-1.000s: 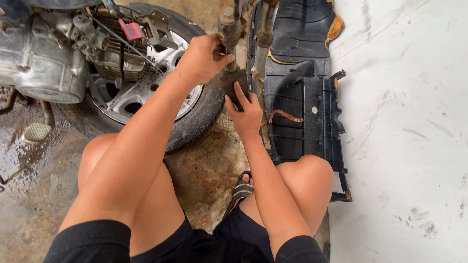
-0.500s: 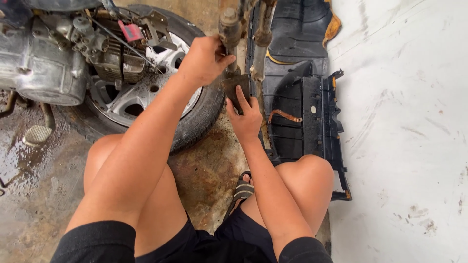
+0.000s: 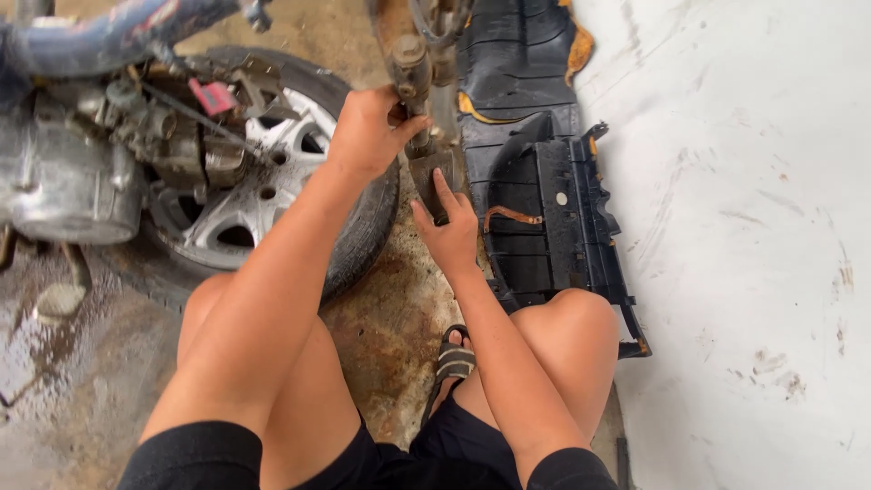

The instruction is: The person uses a metal file to scrape and clean rust off the motorcycle's front suspension forks. They hold the fork with one hand and file the surface with the other, working on different sections of the metal.

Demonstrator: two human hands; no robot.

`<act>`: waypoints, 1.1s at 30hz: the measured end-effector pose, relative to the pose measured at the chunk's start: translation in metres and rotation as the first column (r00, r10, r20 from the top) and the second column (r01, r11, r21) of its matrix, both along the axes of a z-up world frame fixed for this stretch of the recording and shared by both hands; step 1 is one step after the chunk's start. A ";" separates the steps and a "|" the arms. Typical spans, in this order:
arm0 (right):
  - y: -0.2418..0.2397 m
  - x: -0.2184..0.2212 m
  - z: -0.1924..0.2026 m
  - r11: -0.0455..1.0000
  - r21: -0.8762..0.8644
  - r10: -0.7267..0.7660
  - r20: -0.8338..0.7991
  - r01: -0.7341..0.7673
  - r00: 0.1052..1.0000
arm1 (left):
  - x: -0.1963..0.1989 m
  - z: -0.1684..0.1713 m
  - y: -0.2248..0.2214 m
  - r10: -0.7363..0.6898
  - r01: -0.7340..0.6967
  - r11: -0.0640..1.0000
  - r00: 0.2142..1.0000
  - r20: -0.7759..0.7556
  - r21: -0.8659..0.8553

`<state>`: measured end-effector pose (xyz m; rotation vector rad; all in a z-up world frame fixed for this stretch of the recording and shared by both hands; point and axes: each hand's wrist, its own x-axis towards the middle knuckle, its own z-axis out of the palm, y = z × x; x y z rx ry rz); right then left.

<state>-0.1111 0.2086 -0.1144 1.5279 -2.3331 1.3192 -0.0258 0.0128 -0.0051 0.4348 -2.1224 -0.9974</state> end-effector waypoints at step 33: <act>-0.002 -0.072 0.135 0.996 0.073 -0.080 0.987 0.055 0.139 | -0.063 0.027 0.021 0.032 -0.027 0.954 0.999 -0.010 0.300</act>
